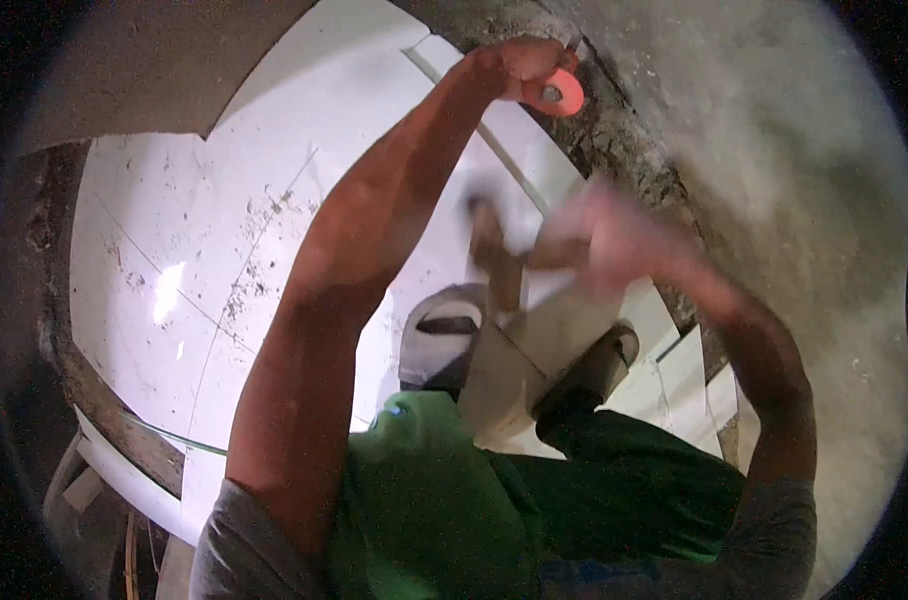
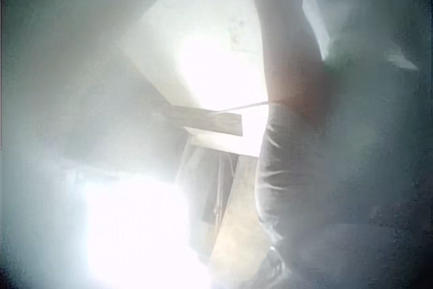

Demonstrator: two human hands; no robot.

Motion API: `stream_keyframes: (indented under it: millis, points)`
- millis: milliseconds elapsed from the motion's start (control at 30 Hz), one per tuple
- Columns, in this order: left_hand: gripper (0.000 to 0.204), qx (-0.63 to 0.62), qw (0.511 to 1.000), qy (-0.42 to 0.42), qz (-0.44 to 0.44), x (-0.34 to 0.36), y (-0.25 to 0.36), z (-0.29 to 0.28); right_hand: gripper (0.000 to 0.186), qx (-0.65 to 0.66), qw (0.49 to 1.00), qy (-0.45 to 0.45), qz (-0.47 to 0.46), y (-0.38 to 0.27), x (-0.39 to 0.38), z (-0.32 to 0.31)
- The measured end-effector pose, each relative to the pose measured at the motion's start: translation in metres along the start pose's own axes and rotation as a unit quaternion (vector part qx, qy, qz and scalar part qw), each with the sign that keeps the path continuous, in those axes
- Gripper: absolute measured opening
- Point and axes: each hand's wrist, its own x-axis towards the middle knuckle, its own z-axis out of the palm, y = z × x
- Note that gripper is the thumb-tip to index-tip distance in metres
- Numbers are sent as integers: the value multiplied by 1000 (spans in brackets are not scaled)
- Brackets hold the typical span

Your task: The person positions and secures a small white tile into a narrow gap between larger tiles and a concrete wall by hand and using a hammer and a chisel.

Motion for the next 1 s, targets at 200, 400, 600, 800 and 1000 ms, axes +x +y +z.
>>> stream_keyframes:
  millis: [200,400,600,800,1000]
  points:
    - [24,-95,985,-115,-83,21,-31,-14,44,48,968,195,151,19,-16,2]
    - [15,-139,984,14,111,-6,5,4,42,9,977,-7,213,-49,-104,-26]
    - [20,453,862,124,190,42,53,5,42,61,927,60,365,-41,-185,20]
    - [53,523,802,58,283,-23,-41,-5,45,64,916,103,383,-29,-193,52]
    - [70,-103,994,-45,16,-33,-22,26,45,24,950,80,300,-25,-183,52]
